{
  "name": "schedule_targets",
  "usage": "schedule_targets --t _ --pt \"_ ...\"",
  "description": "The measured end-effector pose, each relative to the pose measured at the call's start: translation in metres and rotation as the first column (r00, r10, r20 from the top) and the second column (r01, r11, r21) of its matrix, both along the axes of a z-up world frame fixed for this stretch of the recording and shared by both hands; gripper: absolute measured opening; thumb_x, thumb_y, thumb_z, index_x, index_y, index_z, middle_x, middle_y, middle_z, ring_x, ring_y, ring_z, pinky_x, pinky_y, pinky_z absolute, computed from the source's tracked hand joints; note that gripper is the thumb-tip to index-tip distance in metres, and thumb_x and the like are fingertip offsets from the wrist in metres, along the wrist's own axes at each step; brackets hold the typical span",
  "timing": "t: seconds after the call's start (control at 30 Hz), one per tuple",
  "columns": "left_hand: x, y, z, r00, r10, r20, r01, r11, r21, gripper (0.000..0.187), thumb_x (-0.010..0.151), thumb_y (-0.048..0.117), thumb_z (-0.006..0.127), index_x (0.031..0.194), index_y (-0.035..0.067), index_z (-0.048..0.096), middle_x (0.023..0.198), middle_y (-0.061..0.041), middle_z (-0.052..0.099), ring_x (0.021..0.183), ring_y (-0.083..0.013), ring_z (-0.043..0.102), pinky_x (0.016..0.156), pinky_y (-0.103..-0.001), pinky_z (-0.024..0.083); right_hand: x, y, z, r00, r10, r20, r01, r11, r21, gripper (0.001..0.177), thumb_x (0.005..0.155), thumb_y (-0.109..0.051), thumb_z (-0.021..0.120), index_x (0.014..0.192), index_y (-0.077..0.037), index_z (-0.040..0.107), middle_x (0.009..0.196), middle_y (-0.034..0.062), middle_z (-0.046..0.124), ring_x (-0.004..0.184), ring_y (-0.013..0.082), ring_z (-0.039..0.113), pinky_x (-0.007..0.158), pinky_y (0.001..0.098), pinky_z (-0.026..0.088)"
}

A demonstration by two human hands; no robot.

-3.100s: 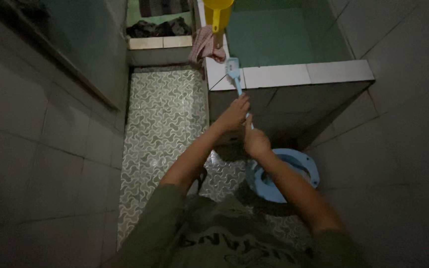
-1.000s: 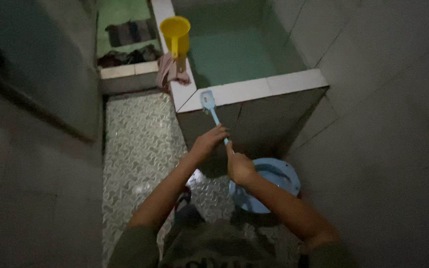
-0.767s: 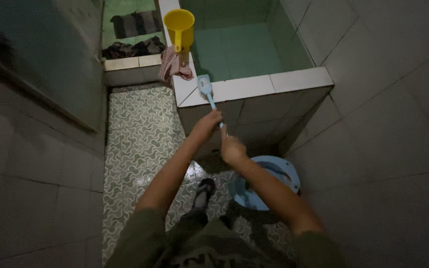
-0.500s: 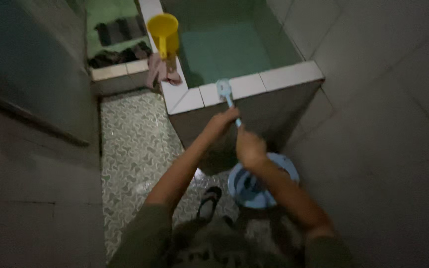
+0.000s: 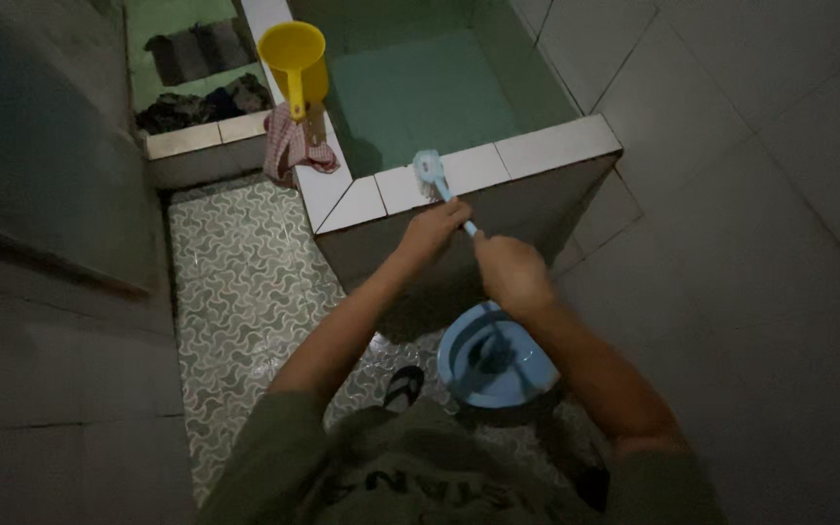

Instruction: The person uses a long-handled brush to scrub the tiled edges of a water tank and the adjacent wall in a bathroom.

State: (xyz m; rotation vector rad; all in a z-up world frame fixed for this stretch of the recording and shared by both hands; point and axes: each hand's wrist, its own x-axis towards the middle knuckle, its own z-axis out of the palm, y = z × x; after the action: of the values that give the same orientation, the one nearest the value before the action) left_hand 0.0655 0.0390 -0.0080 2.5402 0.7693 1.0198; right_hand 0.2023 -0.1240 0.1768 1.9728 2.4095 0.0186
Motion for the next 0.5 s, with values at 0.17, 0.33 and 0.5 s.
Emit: schedule_targets --t 0.17,0.33,0.5 --pt "-0.01 0.02 0.013 0.993 0.114 -0.029 -0.118 0.982 -0.151 0.024 0.104 0.015 0.062 0.128 0.018 0.067 0.128 -0.016 0.066 0.107 -0.0366 0.068 0.089 -0.044 0.056 -0.02 0.027 0.013 0.996 -0.087 0.013 0.088 0.989 -0.119 0.028 0.109 -0.015 0.045 0.125 0.0 0.064 0.087 0.0206 0.073 0.076 0.037 0.073 0.063 0.0466 0.059" --pt "-0.036 0.002 0.022 0.985 0.134 -0.11 -0.126 0.989 0.079 0.029 0.093 0.008 0.061 0.12 0.019 0.067 0.126 -0.005 0.07 0.109 -0.0321 0.071 0.082 -0.045 0.059 -0.033 0.009 0.034 0.998 -0.003 0.064 0.006 0.999 -0.045 0.035 0.099 -0.008 0.052 0.133 -0.005 0.061 0.085 0.019 0.073 0.075 0.0364 0.074 0.061 0.0464 0.059" --pt "-0.066 -0.015 0.023 0.998 0.067 -0.017 -0.065 0.994 0.09 0.033 0.09 0.009 0.06 0.122 0.016 0.063 0.133 -0.008 0.067 0.111 -0.0326 0.071 0.085 -0.043 0.06 -0.057 -0.006 0.027 0.998 -0.011 0.058 0.017 0.994 -0.11 0.05 0.096 -0.005 0.052 0.146 -0.005 0.052 0.08 0.018 0.073 0.07 0.0333 0.074 0.057 0.0432 0.06"
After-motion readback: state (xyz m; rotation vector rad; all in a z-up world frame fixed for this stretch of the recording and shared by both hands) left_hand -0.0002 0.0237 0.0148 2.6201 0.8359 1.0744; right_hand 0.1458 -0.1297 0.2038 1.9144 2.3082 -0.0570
